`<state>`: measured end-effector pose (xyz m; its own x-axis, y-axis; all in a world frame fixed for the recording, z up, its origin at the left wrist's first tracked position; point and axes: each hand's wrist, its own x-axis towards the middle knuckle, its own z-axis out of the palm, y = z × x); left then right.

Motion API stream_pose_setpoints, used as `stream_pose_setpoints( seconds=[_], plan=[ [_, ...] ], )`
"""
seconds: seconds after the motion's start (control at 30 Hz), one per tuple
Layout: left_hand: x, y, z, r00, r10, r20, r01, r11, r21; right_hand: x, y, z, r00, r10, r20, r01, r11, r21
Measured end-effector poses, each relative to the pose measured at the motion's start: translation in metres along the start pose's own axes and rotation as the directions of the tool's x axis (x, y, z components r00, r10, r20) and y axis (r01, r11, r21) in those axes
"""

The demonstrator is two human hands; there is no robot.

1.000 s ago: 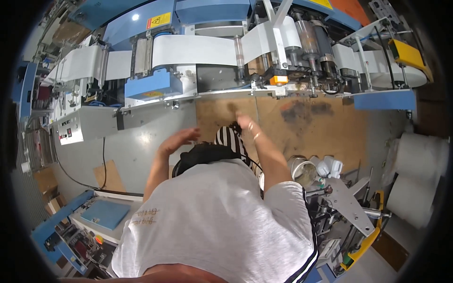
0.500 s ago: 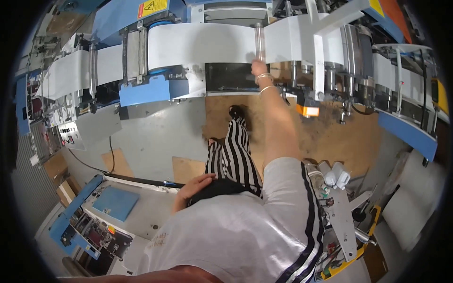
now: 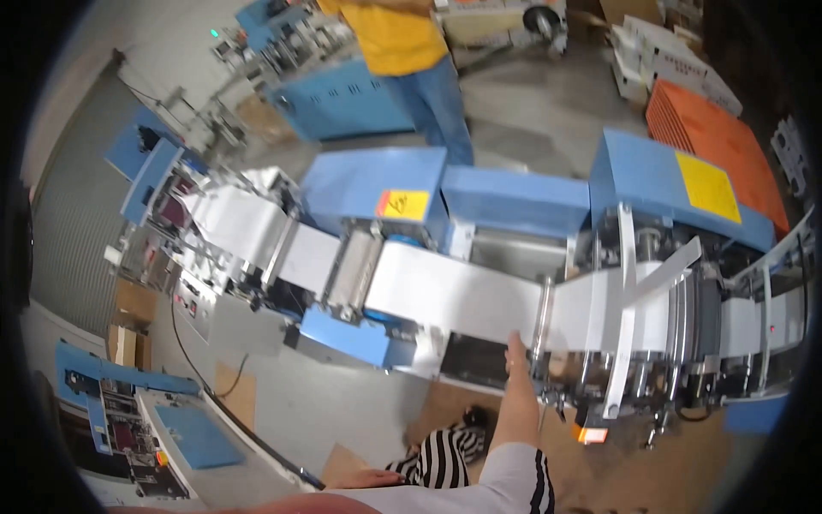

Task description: Monitoring and making small adjustments to an industrial paper processing machine.

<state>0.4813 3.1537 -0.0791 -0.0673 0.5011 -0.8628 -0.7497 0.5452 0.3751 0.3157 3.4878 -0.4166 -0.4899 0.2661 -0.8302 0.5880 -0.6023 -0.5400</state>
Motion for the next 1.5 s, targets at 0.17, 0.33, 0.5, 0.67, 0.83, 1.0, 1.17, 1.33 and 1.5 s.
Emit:
stream_pose_setpoints(
  seconds=[0.17,0.33,0.5,0.67,0.83,1.0,1.17,1.33,1.5],
  plan=[
    [0.026,-0.054,-0.031,0.997,0.079,0.027,-0.073,0.981,-0.180,-0.004,-0.017,0.023,0.974,-0.004,0.228,0.006,1.000,-0.010],
    [-0.034,0.000,0.007,0.957,0.257,-0.133,-0.271,0.957,-0.105,-0.018,0.003,0.009,0.974,0.008,0.228,-0.019,0.999,0.043],
    [-0.055,0.002,0.027,0.688,0.685,-0.240,-0.606,0.724,0.329,-0.025,0.037,-0.006,0.997,-0.012,-0.071,0.011,1.000,-0.020],
    [-0.056,0.028,0.028,0.661,0.743,-0.101,-0.582,0.593,0.556,0.009,0.050,0.001,0.907,-0.379,0.185,0.413,0.709,-0.572],
    [0.030,-0.053,-0.014,0.990,0.020,-0.137,0.011,0.976,0.218,-0.012,-0.011,-0.007,0.836,-0.540,-0.095,0.336,0.642,-0.689],
    [0.039,-0.071,-0.013,0.980,-0.028,-0.198,0.074,0.971,0.229,-0.010,-0.020,-0.044,0.939,-0.282,-0.194,0.077,0.726,-0.684],
    [0.032,-0.075,-0.003,0.971,-0.088,-0.222,0.113,0.988,0.104,0.012,0.008,-0.057,0.923,-0.301,-0.239,0.076,0.753,-0.653],
    [0.030,-0.072,-0.006,0.962,-0.073,-0.263,0.120,0.979,0.167,0.032,0.017,-0.058,0.903,-0.364,-0.230,0.109,0.710,-0.695],
    [0.024,-0.058,-0.009,0.983,0.001,-0.182,0.067,0.928,0.368,0.056,0.094,-0.095,0.838,-0.079,0.540,0.110,0.994,-0.026]
  ],
)
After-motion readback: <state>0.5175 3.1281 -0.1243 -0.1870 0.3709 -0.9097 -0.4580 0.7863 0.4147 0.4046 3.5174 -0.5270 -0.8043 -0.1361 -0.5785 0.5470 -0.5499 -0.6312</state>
